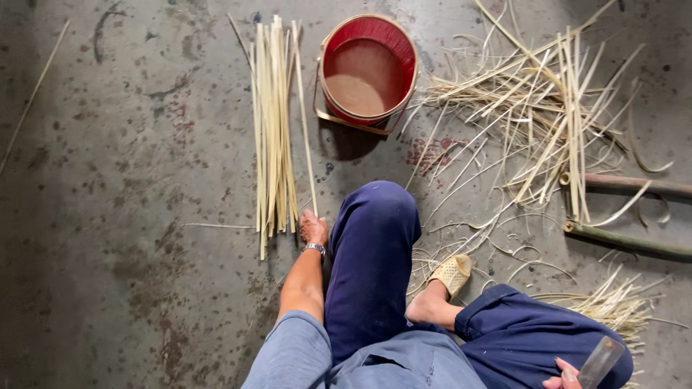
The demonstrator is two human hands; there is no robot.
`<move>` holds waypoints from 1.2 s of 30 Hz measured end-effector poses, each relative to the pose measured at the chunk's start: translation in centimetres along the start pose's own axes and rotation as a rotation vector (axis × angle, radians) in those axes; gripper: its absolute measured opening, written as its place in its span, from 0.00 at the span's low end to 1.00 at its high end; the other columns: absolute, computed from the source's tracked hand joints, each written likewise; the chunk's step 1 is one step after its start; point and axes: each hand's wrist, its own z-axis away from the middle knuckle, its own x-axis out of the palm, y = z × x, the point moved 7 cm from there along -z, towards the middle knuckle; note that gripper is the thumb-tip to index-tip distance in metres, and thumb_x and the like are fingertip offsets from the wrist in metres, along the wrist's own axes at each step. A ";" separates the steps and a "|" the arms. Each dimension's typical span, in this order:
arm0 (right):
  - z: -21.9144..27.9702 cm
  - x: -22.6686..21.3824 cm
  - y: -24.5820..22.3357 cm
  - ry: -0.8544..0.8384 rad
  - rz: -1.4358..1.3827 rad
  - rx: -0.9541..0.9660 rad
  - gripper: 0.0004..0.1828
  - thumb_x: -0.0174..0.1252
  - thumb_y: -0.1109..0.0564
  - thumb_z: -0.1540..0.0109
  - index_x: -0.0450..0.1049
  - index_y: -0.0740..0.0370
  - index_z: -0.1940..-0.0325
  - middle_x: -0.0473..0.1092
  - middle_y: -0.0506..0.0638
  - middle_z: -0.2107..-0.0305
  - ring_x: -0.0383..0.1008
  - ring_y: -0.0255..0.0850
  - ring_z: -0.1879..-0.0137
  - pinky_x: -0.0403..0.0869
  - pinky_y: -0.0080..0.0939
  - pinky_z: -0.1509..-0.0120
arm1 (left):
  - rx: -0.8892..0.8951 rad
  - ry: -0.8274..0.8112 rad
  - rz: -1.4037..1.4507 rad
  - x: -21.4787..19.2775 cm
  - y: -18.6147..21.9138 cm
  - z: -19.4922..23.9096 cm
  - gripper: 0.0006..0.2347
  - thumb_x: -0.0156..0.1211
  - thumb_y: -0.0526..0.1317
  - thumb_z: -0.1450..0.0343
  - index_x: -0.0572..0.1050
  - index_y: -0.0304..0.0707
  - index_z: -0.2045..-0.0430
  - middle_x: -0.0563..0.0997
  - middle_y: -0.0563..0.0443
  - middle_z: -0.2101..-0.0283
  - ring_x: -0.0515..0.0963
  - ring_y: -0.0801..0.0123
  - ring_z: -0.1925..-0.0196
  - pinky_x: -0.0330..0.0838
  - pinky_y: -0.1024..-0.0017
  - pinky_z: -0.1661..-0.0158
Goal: The person sits on the floor and uses a knife to split long bamboo strips into thinner strands. They repeatedly pick up strips, shave them with the blade, and set the finished pieces aside.
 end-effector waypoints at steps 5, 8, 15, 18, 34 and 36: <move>0.1 0.5 -0.7 0.018 0.008 -0.014 0.24 0.52 0.49 0.31 0.74 0.71 0.38 0.77 0.61 0.75 0.71 0.39 0.73 0.71 0.38 0.61 | -0.068 -0.044 -0.010 3.8 -2.8 -1.9 0.09 0.58 0.37 0.32 0.71 0.34 0.62 0.81 0.29 0.62 0.82 0.37 0.58 0.75 0.48 0.56; 0.2 0.0 -0.8 0.052 0.018 0.007 0.24 0.53 0.49 0.31 0.74 0.71 0.39 0.77 0.60 0.75 0.68 0.38 0.74 0.70 0.39 0.62 | -0.051 -0.053 0.120 6.2 -4.2 -2.5 0.08 0.60 0.37 0.35 0.74 0.36 0.66 0.82 0.33 0.65 0.82 0.39 0.59 0.75 0.51 0.57; 0.2 0.0 -1.2 0.104 0.055 0.011 0.24 0.55 0.47 0.32 0.77 0.71 0.42 0.76 0.60 0.76 0.67 0.39 0.74 0.68 0.40 0.63 | -0.033 -0.064 0.472 9.1 -6.6 -3.5 0.07 0.68 0.38 0.35 0.80 0.34 0.70 0.83 0.45 0.72 0.81 0.59 0.69 0.74 0.64 0.66; -0.6 -0.1 -1.1 0.049 0.092 -0.017 0.24 0.55 0.47 0.32 0.79 0.71 0.44 0.78 0.60 0.77 0.69 0.38 0.73 0.69 0.39 0.61 | -0.126 -0.205 0.828 10.1 -7.2 -3.2 0.07 0.66 0.37 0.32 0.80 0.30 0.69 0.81 0.53 0.73 0.77 0.74 0.72 0.71 0.73 0.70; -3.9 -0.9 3.8 -0.037 0.041 0.009 0.22 0.55 0.50 0.34 0.78 0.67 0.43 0.78 0.60 0.77 0.71 0.38 0.75 0.70 0.37 0.66 | 0.172 0.286 0.184 0.8 -3.6 -2.6 0.16 0.71 0.39 0.36 0.77 0.23 0.60 0.77 0.35 0.63 0.78 0.55 0.65 0.74 0.61 0.66; -4.9 -0.9 4.7 -0.028 0.024 -0.015 0.21 0.55 0.50 0.34 0.78 0.67 0.43 0.77 0.59 0.77 0.71 0.38 0.76 0.70 0.37 0.67 | 0.270 0.335 0.328 -2.6 -0.1 -3.3 0.17 0.69 0.39 0.33 0.76 0.21 0.57 0.75 0.36 0.60 0.77 0.57 0.63 0.75 0.62 0.66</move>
